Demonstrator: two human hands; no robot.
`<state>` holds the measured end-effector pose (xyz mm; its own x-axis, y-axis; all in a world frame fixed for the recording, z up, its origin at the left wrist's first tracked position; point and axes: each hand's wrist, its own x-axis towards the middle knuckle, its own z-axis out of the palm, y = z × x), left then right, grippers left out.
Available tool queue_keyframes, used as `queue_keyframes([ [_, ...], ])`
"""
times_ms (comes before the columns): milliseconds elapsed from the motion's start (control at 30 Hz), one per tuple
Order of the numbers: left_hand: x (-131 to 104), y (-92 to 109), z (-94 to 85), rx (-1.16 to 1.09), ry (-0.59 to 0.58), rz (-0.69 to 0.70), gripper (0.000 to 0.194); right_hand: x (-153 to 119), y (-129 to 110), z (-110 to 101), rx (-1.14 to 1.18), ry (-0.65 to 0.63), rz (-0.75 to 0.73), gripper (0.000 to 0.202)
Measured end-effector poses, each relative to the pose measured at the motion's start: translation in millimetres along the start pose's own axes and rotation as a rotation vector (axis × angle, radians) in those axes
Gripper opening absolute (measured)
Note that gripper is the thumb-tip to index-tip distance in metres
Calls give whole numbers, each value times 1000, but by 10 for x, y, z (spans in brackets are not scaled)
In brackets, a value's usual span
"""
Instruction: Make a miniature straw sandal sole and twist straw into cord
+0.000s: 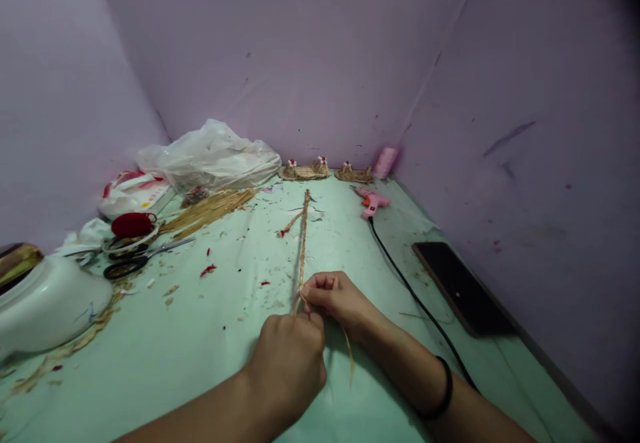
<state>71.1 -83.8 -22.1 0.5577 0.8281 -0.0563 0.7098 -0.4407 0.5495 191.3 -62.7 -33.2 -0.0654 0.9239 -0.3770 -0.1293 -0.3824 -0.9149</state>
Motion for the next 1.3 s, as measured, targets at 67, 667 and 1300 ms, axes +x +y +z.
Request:
queue_keyframes([
  [67, 40, -15, -98, -33, -37, 6, 18, 10, 3, -3, 5, 15, 4, 11],
  [667, 453, -358, -314, -796, -401, -415, 13, 38, 12, -130, -393, -100, -277, 13],
  [1300, 363, -327, -101, -931, -222, -398, 20, -378, 11, 99, -1191, 190, -437, 17],
])
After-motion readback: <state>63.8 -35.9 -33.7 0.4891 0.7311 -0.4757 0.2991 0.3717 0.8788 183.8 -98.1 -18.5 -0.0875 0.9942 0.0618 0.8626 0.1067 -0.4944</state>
